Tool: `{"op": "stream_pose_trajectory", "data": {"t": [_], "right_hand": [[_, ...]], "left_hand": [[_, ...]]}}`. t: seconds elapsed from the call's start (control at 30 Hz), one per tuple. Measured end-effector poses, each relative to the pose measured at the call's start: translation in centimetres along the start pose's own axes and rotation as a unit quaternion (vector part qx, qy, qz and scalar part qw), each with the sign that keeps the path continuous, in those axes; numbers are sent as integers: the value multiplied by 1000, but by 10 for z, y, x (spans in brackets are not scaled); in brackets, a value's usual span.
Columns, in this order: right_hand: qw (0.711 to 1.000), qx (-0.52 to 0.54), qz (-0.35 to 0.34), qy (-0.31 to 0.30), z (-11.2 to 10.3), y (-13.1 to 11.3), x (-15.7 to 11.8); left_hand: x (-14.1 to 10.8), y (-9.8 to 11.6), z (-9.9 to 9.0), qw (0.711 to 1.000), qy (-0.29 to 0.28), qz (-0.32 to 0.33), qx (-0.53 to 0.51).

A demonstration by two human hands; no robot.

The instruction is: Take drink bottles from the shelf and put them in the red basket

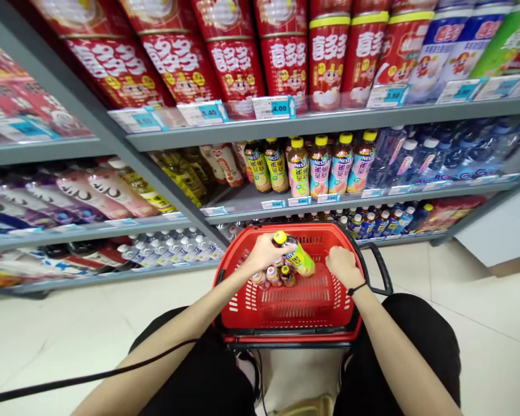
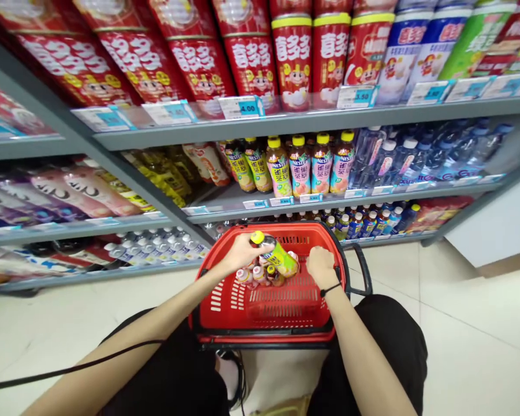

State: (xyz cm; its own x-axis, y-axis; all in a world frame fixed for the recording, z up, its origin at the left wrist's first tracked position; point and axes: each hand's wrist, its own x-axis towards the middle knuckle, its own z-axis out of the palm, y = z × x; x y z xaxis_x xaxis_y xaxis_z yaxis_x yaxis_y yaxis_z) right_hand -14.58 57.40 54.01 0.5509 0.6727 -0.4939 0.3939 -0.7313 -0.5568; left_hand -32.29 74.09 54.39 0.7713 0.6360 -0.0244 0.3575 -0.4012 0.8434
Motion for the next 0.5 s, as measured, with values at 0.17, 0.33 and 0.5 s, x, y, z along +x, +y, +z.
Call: {"op": "stream_pose_trajectory", "data": {"t": [0.17, 0.33, 0.5], "right_hand": [[988, -151, -11, -32, -7, 0, 1], [976, -211, -24, -46, -16, -6, 3], [970, -227, -22, -81, -22, -7, 11]], "left_hand": [[4, -26, 68, 987, -73, 3, 145], [17, -67, 119, 952, -156, -6, 264], [31, -97, 140, 908, -204, -38, 363]]}}
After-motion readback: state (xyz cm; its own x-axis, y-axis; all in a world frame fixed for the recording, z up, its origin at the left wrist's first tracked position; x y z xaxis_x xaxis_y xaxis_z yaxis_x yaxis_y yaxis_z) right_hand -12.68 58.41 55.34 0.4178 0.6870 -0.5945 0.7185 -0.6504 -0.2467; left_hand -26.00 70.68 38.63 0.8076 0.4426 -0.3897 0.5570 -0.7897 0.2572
